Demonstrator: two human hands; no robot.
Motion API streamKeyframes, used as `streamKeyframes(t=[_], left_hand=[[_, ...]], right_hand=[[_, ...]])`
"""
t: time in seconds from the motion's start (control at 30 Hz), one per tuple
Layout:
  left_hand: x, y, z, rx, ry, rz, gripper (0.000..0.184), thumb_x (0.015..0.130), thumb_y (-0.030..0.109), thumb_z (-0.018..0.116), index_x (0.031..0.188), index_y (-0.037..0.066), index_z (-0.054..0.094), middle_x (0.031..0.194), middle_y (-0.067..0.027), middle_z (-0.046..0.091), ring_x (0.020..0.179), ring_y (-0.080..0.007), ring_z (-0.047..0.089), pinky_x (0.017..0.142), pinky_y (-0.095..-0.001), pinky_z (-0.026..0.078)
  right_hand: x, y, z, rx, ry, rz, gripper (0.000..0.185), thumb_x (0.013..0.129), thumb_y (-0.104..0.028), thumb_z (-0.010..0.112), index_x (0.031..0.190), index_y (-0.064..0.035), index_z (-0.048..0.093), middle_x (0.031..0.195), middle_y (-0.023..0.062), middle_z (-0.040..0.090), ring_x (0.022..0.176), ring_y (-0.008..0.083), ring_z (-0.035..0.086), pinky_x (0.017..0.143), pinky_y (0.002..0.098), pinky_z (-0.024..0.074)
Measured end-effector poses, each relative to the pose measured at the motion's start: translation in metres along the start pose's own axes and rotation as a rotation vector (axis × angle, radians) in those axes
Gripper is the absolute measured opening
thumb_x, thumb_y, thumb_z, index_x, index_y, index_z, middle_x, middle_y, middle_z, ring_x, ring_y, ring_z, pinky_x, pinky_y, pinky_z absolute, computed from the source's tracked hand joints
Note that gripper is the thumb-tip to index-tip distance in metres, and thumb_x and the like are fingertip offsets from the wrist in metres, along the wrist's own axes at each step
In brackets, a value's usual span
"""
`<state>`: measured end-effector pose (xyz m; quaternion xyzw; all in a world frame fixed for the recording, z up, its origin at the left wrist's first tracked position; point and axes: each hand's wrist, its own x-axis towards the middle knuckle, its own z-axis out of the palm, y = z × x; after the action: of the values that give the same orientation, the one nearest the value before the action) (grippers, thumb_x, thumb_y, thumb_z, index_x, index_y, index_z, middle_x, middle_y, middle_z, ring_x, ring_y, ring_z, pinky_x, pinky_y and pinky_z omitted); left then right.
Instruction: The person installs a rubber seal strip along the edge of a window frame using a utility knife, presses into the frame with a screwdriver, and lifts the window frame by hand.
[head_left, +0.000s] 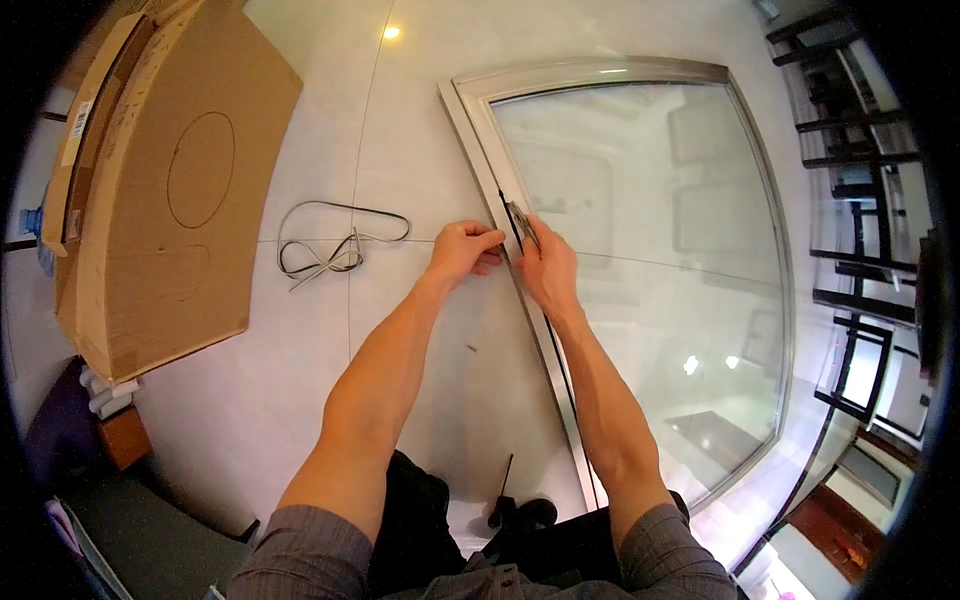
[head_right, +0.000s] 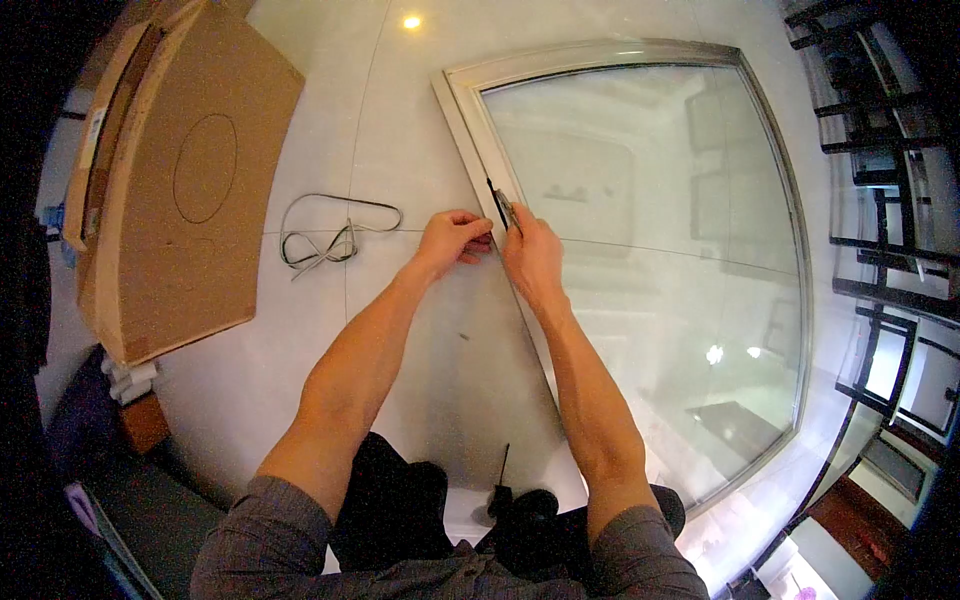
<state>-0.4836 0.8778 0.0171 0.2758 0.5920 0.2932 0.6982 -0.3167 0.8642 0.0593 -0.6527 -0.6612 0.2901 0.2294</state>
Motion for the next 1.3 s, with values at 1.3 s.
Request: streamKeyframes(t=[1.3], left_hand=[[-0.005,0.000,0.003,0.018,0.013,0.014,0.028,0.090,0.028,0.073,0.100,0.002,0.068,0.090,-0.0080,0.071,0.075,-0.0186,0.070,0.061,-0.0314,0.056]], right_hand=[[-0.037,0.004,0.008,-0.038,0.142,-0.046,0.032,0.095,-0.013,0.052,0.127,-0.0123,0.055,0.097,0.0236,0.063,0.084,0.0461,0.063,0.074,0.0555,0.0512]])
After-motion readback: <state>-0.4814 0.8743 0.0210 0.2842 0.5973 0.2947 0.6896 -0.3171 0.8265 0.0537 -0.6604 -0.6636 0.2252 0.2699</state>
